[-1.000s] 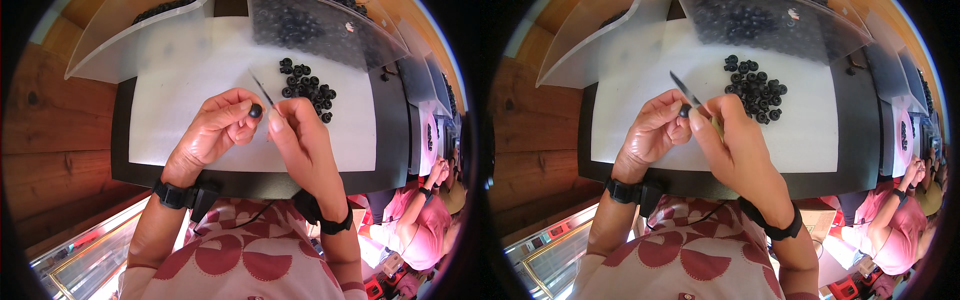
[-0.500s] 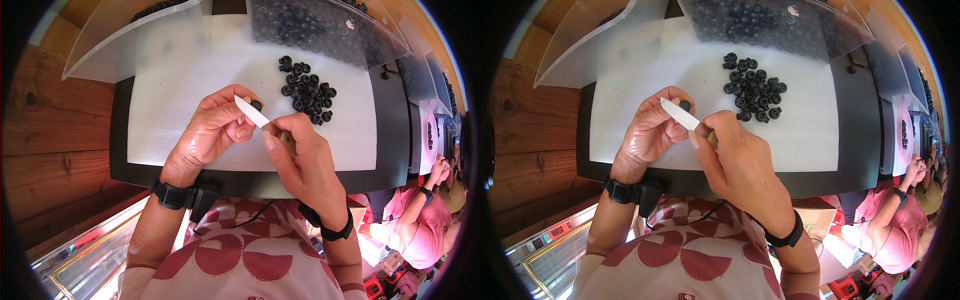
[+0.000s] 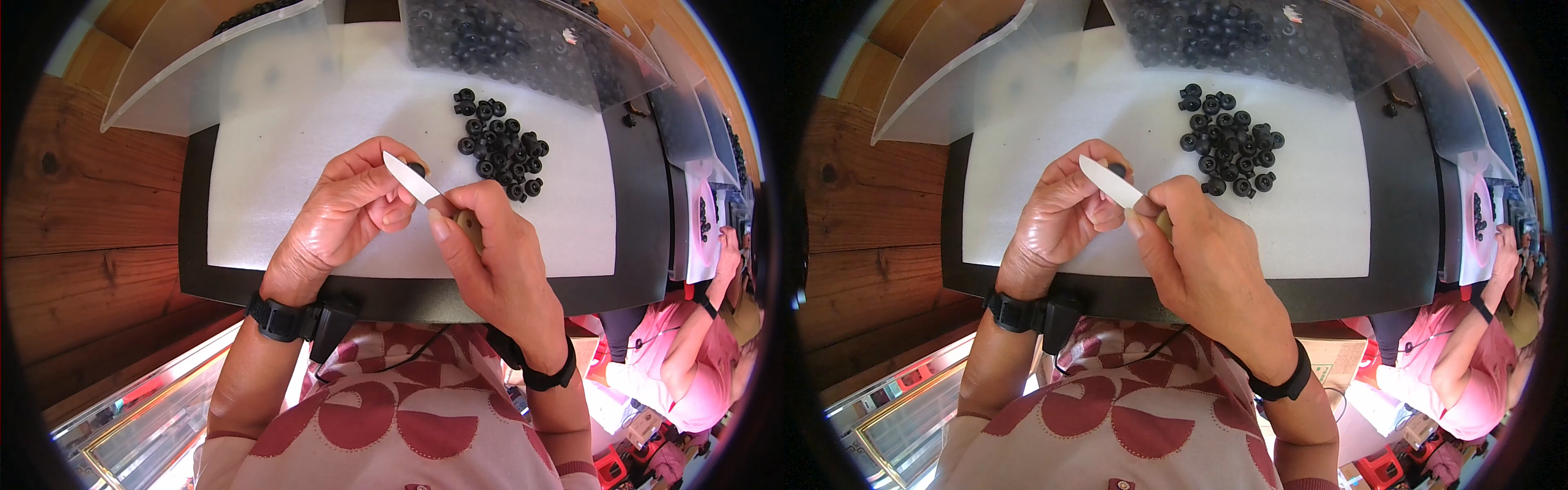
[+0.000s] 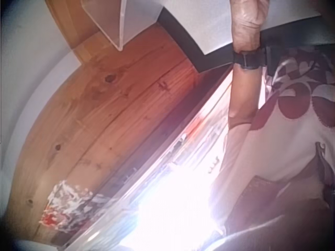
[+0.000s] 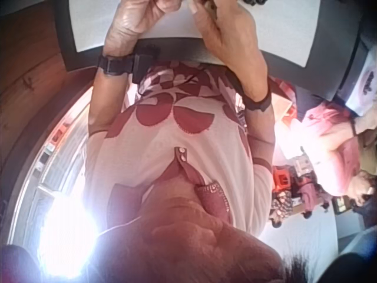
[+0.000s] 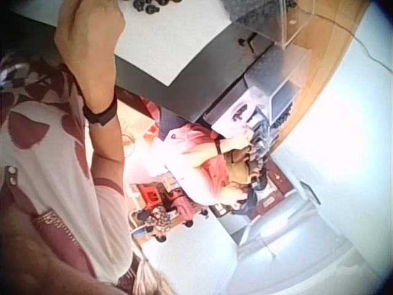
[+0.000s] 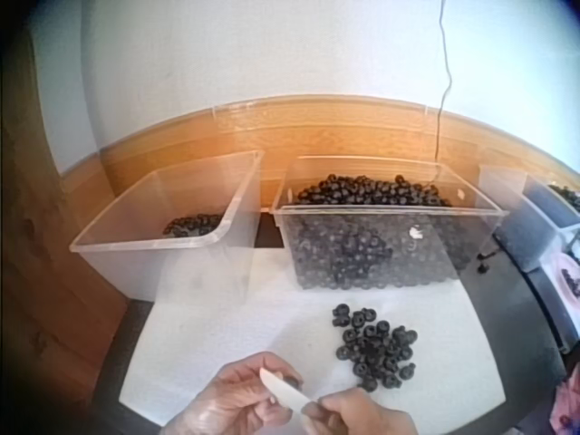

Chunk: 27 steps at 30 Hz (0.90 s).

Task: Cutting or trimming small black rubber rings/gaskets using a small knife.

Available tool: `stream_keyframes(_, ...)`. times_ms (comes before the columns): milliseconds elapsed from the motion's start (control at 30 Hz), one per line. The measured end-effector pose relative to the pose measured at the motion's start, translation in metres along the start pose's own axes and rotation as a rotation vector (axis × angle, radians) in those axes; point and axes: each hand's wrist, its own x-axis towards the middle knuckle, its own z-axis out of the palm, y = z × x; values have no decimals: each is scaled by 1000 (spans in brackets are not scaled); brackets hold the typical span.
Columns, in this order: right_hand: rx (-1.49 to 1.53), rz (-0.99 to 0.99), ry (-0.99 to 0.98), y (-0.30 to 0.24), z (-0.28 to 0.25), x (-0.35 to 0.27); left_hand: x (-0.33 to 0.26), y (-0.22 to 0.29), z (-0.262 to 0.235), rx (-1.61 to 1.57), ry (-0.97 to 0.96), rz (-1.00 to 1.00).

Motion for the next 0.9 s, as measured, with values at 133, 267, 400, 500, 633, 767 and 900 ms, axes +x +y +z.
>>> stream_keyframes(133,17,-11,14,1,1,3,0,0,1,17,11,-3)
stream_keyframes(267,17,17,33,3,-1,8,-3,1,13,82,111,-34)
stream_keyframes(400,133,30,94,9,-2,9,0,2,5,58,44,-38)
stream_keyframes(500,190,24,131,21,2,10,0,3,3,59,15,-40)
stream_keyframes(633,247,50,122,12,6,16,-1,3,7,24,30,-30)
stream_keyframes(767,288,99,69,8,15,24,-1,1,6,53,23,-27)
stream_keyframes(900,300,138,33,3,13,28,-3,1,5,76,-24,-4)
